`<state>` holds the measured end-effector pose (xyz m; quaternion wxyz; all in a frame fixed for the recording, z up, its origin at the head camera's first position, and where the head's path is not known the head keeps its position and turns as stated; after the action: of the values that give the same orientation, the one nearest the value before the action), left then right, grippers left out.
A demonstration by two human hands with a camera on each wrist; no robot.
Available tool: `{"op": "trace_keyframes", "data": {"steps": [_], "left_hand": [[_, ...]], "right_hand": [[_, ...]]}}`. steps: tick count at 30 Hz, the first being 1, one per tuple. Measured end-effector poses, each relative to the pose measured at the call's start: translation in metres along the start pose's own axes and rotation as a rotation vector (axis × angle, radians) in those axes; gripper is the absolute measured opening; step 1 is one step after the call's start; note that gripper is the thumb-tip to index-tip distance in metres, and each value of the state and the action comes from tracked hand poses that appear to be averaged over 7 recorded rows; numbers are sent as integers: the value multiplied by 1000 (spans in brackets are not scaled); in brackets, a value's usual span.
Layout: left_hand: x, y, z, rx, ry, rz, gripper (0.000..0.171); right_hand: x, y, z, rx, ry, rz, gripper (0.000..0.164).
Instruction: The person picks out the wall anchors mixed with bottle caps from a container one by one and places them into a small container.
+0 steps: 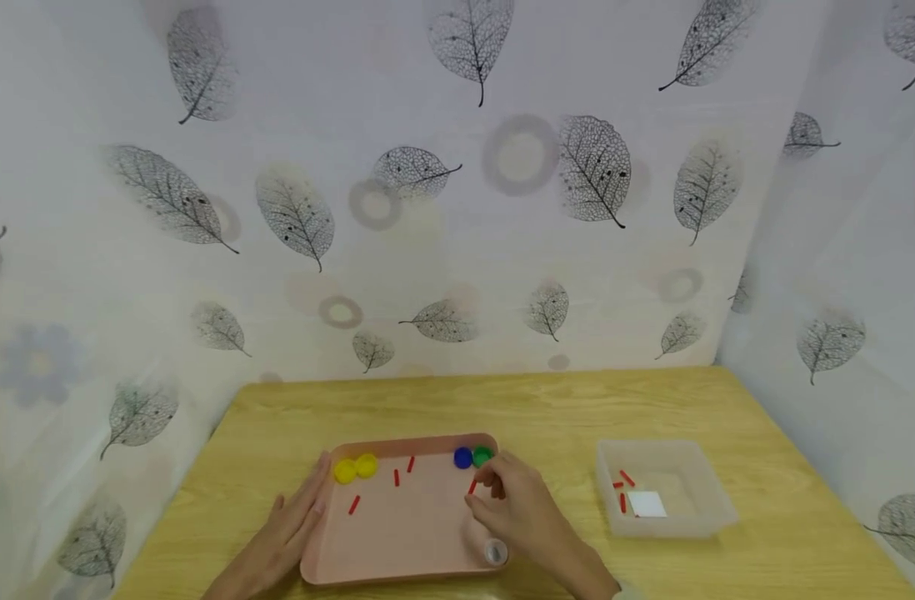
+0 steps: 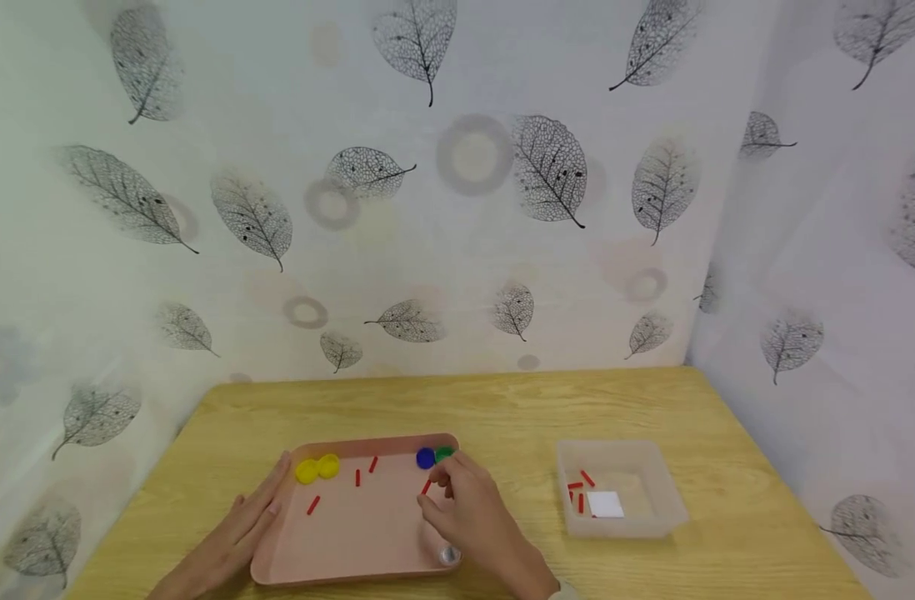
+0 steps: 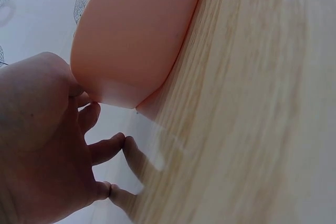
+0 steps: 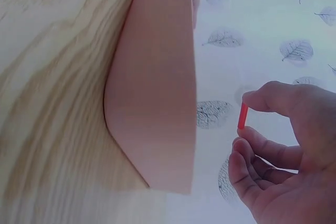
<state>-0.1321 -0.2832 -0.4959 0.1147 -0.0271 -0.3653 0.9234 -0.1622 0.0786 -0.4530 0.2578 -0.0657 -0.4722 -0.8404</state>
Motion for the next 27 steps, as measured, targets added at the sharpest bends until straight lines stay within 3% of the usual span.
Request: {"op": "trace_keyframes", "data": {"steps": [8, 14, 21, 27], "left_hand": [[0, 0, -2, 13, 10, 8, 57], [2, 0, -1, 2, -2, -7, 57], [1, -2, -1, 19, 19, 35, 57], [2, -1, 0, 14, 29, 48, 57]], "right_hand": [[-14, -8, 30, -76, -105, 87, 25], [-21, -16, 53, -151, -187, 81, 31], [-22, -27, 76, -204, -198, 145, 33], [-22, -40, 101, -293, -244, 133, 33]]}}
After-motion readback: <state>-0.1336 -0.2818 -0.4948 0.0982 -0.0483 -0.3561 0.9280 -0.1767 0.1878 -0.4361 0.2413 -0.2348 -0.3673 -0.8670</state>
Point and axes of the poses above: each hand's wrist, its own x-axis towards the middle knuckle, its own z-axis out of the back of the hand, y = z × x, the point moved 1 cm from there along x, towards the middle knuckle, and after that the axes turned 3 degrees about x, right-handed, at the moved point
